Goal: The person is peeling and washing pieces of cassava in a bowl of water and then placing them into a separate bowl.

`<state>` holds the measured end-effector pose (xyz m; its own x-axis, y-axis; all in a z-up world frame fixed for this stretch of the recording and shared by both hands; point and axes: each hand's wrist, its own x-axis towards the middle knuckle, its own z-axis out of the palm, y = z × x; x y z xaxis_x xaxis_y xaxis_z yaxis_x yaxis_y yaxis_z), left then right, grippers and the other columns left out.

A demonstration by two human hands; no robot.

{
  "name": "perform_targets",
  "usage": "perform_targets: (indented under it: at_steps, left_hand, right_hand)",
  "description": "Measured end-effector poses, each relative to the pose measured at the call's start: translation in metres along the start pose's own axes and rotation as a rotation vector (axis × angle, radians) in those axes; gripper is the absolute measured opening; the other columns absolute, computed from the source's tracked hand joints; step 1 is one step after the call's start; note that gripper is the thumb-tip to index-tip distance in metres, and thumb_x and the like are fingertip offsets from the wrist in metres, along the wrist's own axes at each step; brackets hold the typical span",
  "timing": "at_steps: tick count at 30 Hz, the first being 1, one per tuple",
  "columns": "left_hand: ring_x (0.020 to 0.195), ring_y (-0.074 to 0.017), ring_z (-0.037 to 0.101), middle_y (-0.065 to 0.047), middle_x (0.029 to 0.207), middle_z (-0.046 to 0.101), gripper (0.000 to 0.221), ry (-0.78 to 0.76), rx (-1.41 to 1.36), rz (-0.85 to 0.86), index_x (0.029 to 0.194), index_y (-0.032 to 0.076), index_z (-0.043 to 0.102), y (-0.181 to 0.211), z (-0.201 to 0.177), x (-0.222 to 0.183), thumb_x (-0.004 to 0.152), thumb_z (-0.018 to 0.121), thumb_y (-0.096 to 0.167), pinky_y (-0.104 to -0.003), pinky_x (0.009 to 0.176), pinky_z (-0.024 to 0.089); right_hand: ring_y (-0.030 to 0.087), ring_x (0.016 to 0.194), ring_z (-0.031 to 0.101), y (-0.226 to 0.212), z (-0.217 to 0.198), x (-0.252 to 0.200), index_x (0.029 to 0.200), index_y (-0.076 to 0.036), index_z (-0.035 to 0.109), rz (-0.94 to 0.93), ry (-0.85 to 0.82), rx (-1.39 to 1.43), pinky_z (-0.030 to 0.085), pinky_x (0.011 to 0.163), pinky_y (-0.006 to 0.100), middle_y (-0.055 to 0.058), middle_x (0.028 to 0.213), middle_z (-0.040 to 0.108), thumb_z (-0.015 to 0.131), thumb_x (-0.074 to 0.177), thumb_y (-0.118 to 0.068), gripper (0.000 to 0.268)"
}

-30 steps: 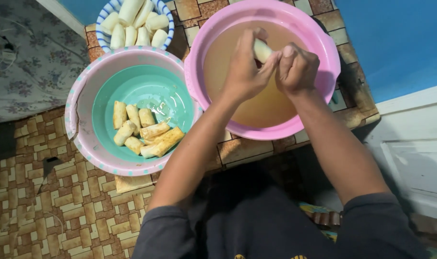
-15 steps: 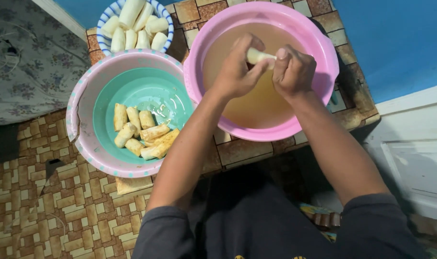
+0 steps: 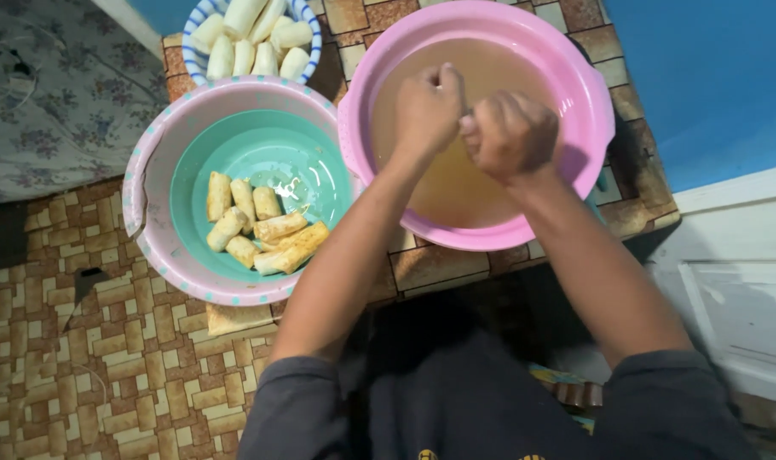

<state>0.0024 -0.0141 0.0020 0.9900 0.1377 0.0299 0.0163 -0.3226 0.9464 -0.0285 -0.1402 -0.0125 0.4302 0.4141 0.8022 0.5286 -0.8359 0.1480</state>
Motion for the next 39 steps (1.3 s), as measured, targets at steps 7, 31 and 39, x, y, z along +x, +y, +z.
perform_targets:
  at_steps: [7,31,39]
  left_hand:
    - [0.039,-0.0450,0.044,-0.011,0.065,0.054,0.024,0.138,0.503,0.847,0.075,0.013,0.043,-0.008,0.014,-0.014,0.081,0.050,0.034,-0.055,0.029,0.032]
    - [0.065,-0.0332,0.067,-0.013,0.063,0.064,0.025,-0.854,0.837,0.374,0.076,0.009,0.065,0.010,-0.022,0.001,0.073,0.061,0.033,-0.047,0.053,0.052]
    - [0.070,-0.0342,0.067,-0.013,0.078,0.060,0.016,-0.219,1.042,1.004,0.095,0.002,0.051,-0.016,-0.016,-0.012,0.081,0.045,0.008,-0.047,0.064,0.051]
  right_hand:
    - [0.014,0.060,0.042,0.032,0.012,-0.027,0.060,-0.010,0.043,0.859,-0.320,0.743,0.029,0.056,0.038,0.005,0.056,0.048,0.025,0.103,-0.040,0.055]
    - [0.032,0.051,0.053,0.017,-0.002,-0.009,0.061,-0.012,0.044,-0.044,-0.141,0.269,0.041,0.045,0.041,0.007,0.053,0.035,0.040,0.096,-0.026,0.038]
    - [0.045,0.068,0.060,0.014,-0.003,-0.003,0.065,0.000,0.054,0.572,-0.339,0.409,0.042,0.055,0.055,0.020,0.062,0.058,0.031,0.103,-0.028,0.053]
